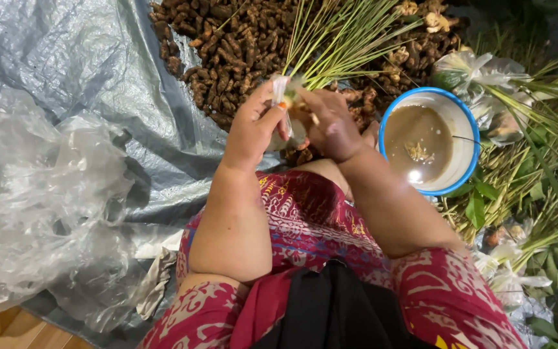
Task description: The person sorts and packages bunches of lemongrass and other leaves by hand into small plastic bags while sitting on a tarp.
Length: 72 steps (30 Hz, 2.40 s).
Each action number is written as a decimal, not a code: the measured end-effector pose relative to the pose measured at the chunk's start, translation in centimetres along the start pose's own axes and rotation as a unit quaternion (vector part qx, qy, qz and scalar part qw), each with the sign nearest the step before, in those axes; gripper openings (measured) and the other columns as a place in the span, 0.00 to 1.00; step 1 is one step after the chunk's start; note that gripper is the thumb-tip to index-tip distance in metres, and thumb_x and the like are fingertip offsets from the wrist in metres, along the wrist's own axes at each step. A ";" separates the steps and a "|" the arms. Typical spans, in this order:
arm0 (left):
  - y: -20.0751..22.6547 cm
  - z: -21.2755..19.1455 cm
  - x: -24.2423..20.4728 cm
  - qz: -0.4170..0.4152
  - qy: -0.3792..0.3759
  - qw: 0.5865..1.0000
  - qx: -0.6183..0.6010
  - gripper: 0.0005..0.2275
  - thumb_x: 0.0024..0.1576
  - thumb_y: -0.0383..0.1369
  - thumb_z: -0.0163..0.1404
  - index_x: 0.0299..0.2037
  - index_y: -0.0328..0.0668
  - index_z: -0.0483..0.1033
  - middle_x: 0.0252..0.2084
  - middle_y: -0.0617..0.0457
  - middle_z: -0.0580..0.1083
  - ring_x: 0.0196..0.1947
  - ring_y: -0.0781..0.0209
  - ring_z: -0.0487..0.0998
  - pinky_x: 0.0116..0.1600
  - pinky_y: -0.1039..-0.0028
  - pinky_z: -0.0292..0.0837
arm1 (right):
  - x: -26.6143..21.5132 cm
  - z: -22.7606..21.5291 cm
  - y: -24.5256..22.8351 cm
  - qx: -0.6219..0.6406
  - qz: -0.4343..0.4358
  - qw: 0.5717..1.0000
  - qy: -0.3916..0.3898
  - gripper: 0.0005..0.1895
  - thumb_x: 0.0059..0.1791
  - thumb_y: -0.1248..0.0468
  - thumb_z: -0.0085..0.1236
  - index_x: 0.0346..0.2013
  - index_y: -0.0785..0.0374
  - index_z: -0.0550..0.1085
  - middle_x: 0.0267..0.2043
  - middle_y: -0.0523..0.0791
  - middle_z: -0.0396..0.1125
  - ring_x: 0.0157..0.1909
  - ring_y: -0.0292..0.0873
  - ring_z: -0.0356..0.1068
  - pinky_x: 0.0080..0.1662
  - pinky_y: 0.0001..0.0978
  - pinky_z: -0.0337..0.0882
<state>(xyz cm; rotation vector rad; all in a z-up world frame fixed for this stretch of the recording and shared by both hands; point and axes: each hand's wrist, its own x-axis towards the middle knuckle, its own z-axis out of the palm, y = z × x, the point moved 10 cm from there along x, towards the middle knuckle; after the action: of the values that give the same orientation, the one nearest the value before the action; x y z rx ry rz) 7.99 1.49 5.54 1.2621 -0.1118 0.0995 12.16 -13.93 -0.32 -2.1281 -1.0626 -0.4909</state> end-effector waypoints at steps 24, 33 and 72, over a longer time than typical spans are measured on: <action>0.4 -3.2 -0.4 -0.002 0.053 0.999 0.009 0.19 0.58 0.20 0.45 0.62 0.27 0.69 0.15 0.47 0.68 0.13 0.58 0.73 0.22 0.71 0.74 | -1.2 8.6 -5.3 0.278 0.076 0.954 -0.080 0.15 0.49 0.70 0.60 0.51 0.60 0.79 0.45 0.55 0.73 0.48 0.62 0.71 0.53 0.52 0.72; -2.6 -5.7 0.8 -0.035 0.105 0.994 0.001 0.19 0.59 0.22 0.43 0.62 0.27 0.69 0.16 0.44 0.68 0.14 0.53 0.75 0.22 0.69 0.75 | -1.6 5.3 -4.8 -0.315 0.028 0.868 -0.382 0.20 0.50 0.41 0.49 0.47 0.46 0.74 0.43 0.39 0.71 0.46 0.45 0.69 0.55 0.51 0.58; 0.7 -13.6 -1.1 0.185 0.313 0.921 -0.137 0.20 0.69 0.27 0.43 0.70 0.33 0.57 0.24 0.44 0.68 0.24 0.52 0.74 0.43 0.64 0.80 | -5.1 22.4 -1.6 -0.284 -0.204 0.906 -0.237 0.08 0.45 0.57 0.53 0.32 0.54 0.78 0.38 0.49 0.71 0.55 0.57 0.66 0.62 0.65 0.55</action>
<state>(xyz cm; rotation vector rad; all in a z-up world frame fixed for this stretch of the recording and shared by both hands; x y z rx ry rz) 7.19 14.62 2.02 0.8672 0.1882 0.7830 8.44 0.25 -18.05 -2.6160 -1.8487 -0.5345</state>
